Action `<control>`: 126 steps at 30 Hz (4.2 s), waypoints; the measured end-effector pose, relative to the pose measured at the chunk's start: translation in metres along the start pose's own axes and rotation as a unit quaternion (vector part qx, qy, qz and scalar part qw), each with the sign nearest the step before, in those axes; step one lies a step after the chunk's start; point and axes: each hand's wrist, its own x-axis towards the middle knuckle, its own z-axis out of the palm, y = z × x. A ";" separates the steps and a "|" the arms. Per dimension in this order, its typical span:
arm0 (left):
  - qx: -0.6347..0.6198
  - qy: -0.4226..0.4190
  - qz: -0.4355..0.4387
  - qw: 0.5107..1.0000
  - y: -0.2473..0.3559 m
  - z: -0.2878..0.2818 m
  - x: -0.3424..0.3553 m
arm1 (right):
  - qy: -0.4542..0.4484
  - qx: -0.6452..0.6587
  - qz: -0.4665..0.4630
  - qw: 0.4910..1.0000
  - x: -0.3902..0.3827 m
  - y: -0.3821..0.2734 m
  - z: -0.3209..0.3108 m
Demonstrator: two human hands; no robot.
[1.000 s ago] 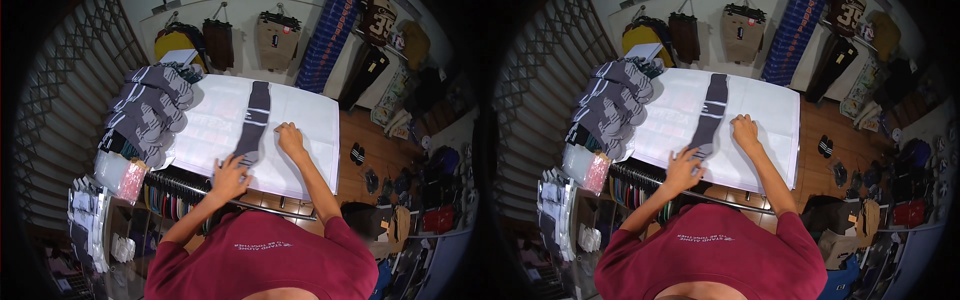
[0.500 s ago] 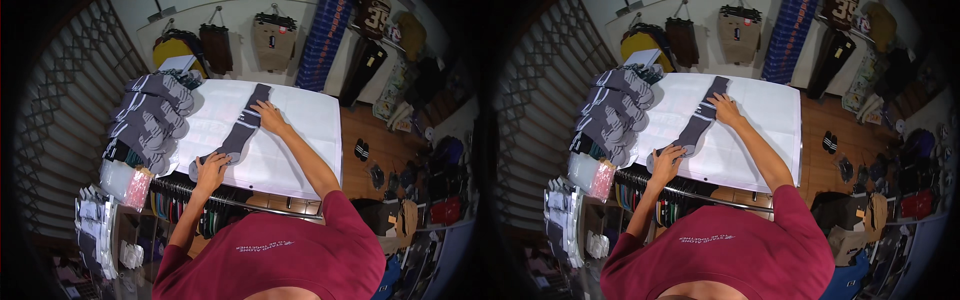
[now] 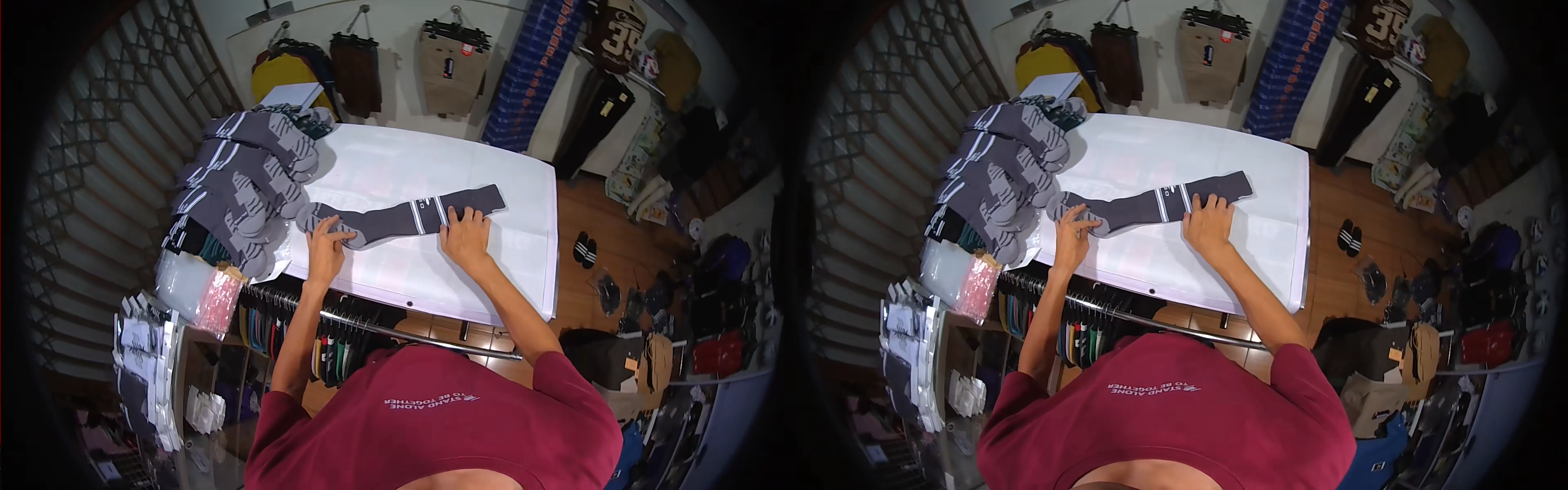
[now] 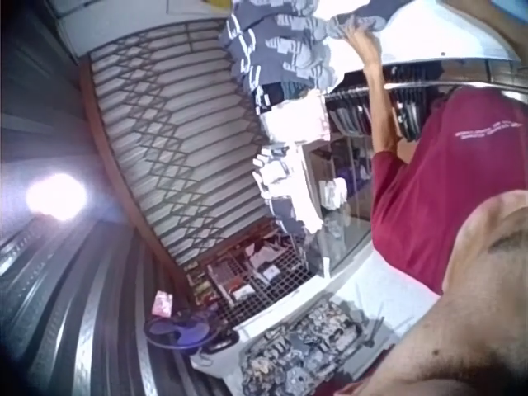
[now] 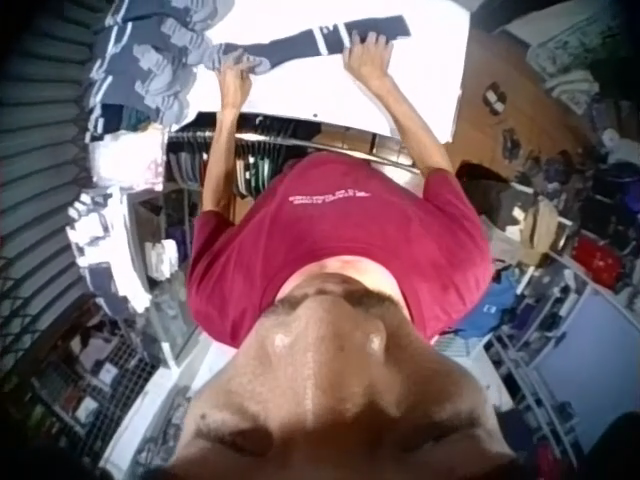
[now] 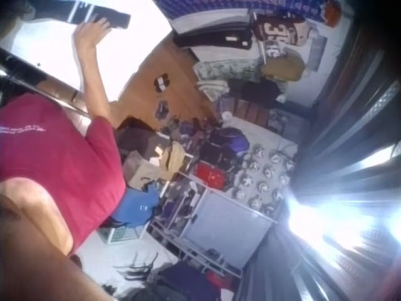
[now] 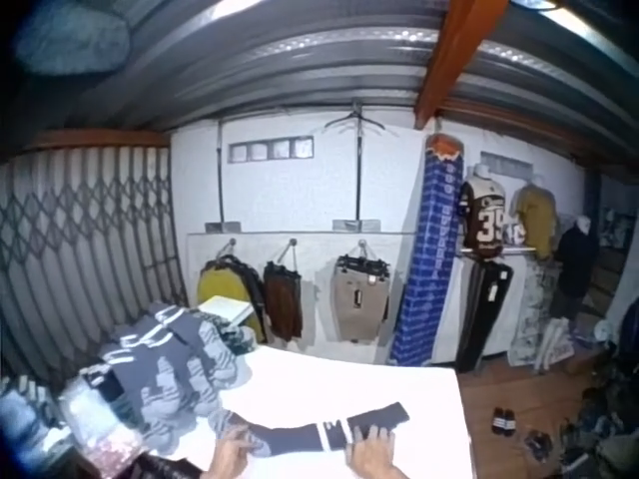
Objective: Folding and placing socks into plastic packaging bags.
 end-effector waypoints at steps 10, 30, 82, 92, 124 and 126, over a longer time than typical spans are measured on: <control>-0.124 0.095 0.043 0.987 0.007 0.022 0.015 | 0.099 0.169 0.153 0.969 -0.044 0.054 -0.024; -0.091 0.105 0.018 0.990 0.002 0.028 0.011 | 0.078 0.449 0.336 0.824 0.012 0.093 -0.016; -0.187 0.052 0.180 0.964 0.085 0.056 0.013 | -0.062 0.301 -0.055 0.950 -0.011 0.007 0.007; -0.189 0.036 0.165 0.967 0.088 0.057 0.010 | -0.051 0.219 -0.113 0.968 -0.015 0.010 0.009; -0.243 0.360 -0.399 0.807 -0.032 -0.049 -0.386 | -0.234 0.574 -0.159 0.768 -0.121 -0.201 -0.042; -0.264 0.398 -0.397 0.784 -0.067 -0.060 -0.409 | -0.327 0.619 -0.197 0.687 -0.150 -0.257 -0.017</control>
